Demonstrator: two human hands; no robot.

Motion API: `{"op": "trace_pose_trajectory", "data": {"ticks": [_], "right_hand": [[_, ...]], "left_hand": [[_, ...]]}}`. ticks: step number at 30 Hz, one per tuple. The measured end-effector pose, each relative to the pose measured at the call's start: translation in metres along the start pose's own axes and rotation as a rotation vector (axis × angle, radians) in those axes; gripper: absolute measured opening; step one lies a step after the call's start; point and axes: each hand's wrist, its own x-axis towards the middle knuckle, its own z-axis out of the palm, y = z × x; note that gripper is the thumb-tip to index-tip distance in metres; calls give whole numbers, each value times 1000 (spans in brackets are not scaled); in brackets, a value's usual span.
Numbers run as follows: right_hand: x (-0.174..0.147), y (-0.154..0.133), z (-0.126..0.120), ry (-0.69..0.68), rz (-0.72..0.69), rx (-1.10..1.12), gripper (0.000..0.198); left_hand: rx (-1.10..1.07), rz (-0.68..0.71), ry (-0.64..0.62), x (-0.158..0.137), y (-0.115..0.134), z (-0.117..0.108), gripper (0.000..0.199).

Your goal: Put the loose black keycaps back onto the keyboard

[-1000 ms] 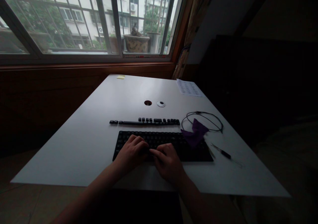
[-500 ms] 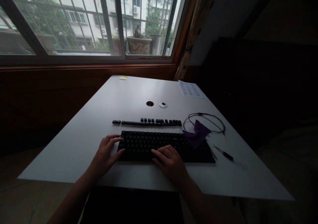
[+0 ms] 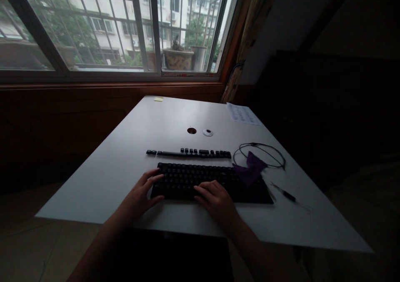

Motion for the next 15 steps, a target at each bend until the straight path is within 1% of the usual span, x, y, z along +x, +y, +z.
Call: {"op": "trace_pose_trajectory", "data": {"ticks": [4,8,15], "right_hand": [[0,-1,-3,-17,4,-33,36],[-2,0,-7,-48,-19,-82,46],[-6,2,-6,-41,-39,-140,39]], "left_hand": [[2,9,-10,-1,-1,2,72],[4,13,-1,0,2,2,75],[17,33,26,1,3,1,75]]}}
